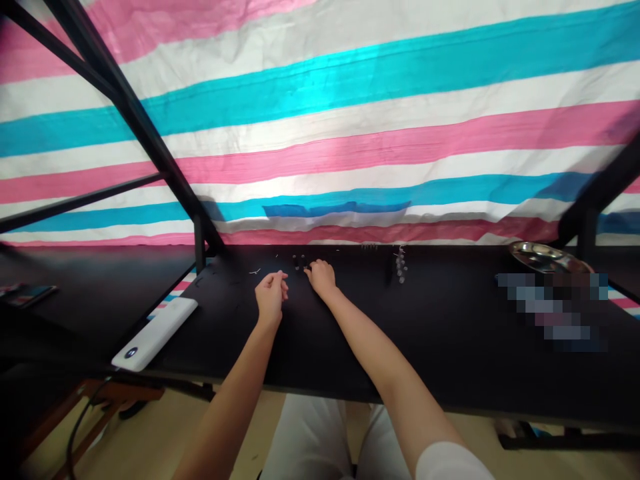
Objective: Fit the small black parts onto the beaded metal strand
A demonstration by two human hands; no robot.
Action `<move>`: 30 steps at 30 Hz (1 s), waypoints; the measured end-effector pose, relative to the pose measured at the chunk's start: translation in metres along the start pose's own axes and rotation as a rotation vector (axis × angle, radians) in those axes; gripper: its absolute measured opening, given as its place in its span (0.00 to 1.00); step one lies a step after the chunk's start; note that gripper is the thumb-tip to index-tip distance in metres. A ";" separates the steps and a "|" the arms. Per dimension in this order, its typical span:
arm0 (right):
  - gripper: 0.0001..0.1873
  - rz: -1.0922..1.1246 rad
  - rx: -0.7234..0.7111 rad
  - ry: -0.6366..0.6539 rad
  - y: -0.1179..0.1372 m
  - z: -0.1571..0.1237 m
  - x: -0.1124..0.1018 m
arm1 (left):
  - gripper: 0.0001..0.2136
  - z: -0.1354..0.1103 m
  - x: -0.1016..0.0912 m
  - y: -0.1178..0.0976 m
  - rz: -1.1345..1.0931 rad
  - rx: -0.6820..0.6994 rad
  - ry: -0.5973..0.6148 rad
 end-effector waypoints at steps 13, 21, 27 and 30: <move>0.10 -0.154 -0.063 0.016 -0.035 -0.077 -0.035 | 0.14 0.002 0.001 0.007 0.066 0.031 0.043; 0.09 -0.177 0.197 0.115 -0.112 -0.124 -0.066 | 0.12 -0.007 0.008 0.006 0.274 0.151 0.140; 0.10 -0.188 0.504 0.125 -0.175 -0.145 -0.084 | 0.07 -0.041 0.044 0.005 0.514 0.399 0.525; 0.10 -0.183 0.573 0.093 -0.182 -0.146 -0.089 | 0.06 -0.064 0.068 0.010 0.556 0.439 0.791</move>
Point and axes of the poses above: each hand's wrist, its own z-axis towards the middle knuckle, its own x-axis out of the palm, y = z × x, the point moved 5 cm from there along z, towards the middle knuckle, and after that the axes turned 10 degrees about -z, right-handed, at the moved point
